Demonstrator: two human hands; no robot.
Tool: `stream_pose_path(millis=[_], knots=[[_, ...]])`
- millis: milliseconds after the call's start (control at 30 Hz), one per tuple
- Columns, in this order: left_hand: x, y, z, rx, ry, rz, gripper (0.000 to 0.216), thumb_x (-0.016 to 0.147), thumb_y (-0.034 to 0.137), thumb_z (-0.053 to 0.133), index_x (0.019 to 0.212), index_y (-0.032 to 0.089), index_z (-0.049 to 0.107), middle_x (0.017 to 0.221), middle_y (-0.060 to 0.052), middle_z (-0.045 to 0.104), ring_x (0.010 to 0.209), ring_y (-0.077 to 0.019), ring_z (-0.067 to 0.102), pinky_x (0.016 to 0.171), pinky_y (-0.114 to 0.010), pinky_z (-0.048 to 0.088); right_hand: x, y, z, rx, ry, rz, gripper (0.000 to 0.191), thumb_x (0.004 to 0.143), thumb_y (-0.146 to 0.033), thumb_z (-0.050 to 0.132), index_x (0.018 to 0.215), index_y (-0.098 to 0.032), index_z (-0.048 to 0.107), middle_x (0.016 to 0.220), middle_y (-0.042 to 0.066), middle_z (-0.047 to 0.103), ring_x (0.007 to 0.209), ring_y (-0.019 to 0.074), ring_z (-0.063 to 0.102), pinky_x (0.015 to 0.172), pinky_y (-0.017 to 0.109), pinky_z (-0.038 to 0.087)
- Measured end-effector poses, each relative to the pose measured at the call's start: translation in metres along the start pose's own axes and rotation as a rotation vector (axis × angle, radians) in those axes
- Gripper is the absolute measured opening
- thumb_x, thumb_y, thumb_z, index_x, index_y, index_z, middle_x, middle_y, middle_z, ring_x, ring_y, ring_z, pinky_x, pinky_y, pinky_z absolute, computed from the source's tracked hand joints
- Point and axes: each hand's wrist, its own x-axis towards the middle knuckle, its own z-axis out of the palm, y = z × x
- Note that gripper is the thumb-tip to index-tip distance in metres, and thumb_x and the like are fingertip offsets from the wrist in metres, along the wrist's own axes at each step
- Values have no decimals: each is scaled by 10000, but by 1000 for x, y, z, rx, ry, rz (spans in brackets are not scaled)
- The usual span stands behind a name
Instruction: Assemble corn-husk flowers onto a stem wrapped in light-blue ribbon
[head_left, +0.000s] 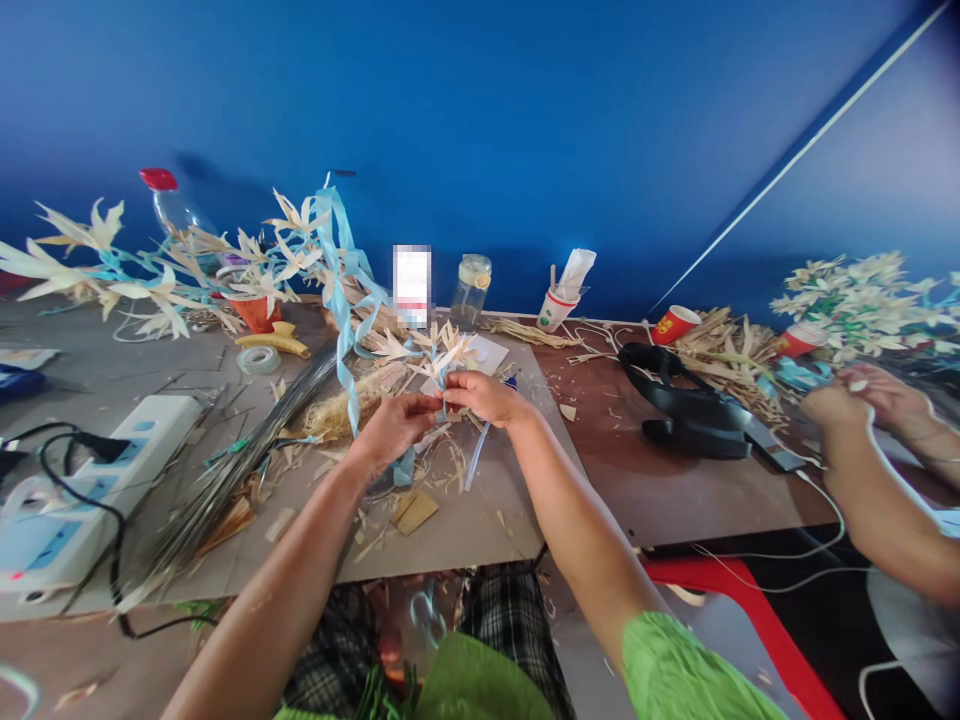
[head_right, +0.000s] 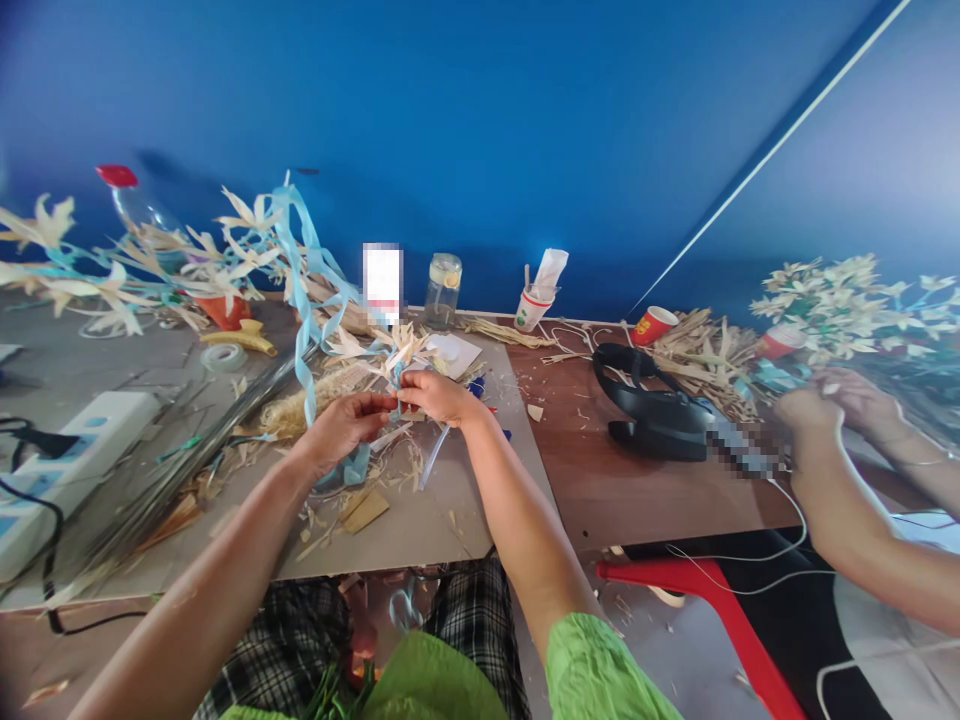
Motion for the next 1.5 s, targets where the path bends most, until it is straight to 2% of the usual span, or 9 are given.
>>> stream_pose_path(millis=[100,267,467,667,867,1067,1167,1267,1500], knots=[[1,0,3,-12,29,18,266,574,180,711,827,111,662,625,12,601,456,-52,394,455,-208,275,0,-1,1,-72,39,0,145,753,-295,604,699,-169,556,619,-37,532,594,103,466,619,242,376],[4,-6,3,-67,114,130,400,625,165,670,1017,149,593,615,34,593,487,-70,436,474,-196,292,0,-4,6,-173,56,-6,84,775,-211,515,701,-176,535,623,-31,534,590,109,487,623,250,380],[4,-6,9,-79,195,164,333,649,198,659,972,147,598,643,15,613,523,-83,465,479,-201,291,2,-9,13,-438,198,19,131,784,-194,499,653,-192,498,557,-39,520,558,116,466,592,253,329],[3,-8,13,-210,220,103,407,648,264,705,1003,142,549,587,55,560,442,-52,393,443,-198,262,2,-15,20,-552,344,-20,192,800,-199,507,615,-201,458,563,-28,507,582,124,434,607,258,309],[6,-11,8,-425,193,3,341,619,239,723,904,108,589,649,18,589,410,-19,374,417,-190,261,-1,-18,25,-594,370,-71,159,799,-207,505,643,-197,478,583,-29,468,606,127,414,628,257,311],[7,-12,7,-585,56,-142,298,587,182,748,836,105,602,636,-2,606,390,-15,391,415,-177,315,-1,-18,28,-552,390,-55,129,797,-190,494,668,-190,497,625,-19,508,654,135,465,655,251,350],[6,-13,10,-563,11,-178,290,589,225,772,774,101,586,621,-27,629,350,14,306,385,-160,257,-1,-17,30,-519,394,-61,116,794,-188,496,678,-192,493,621,-19,516,631,132,474,631,245,357],[5,-12,13,-494,48,-155,327,556,269,793,727,118,559,569,-22,624,327,10,294,374,-161,227,-1,-17,31,-509,390,-43,114,799,-198,491,686,-192,494,621,-23,519,582,120,467,591,239,352],[6,-10,16,-266,132,-84,372,506,360,793,691,129,567,543,32,551,392,-32,415,390,-168,226,-1,-16,33,-562,401,-93,101,788,-187,506,693,-175,535,652,-18,532,618,117,460,625,240,351]])
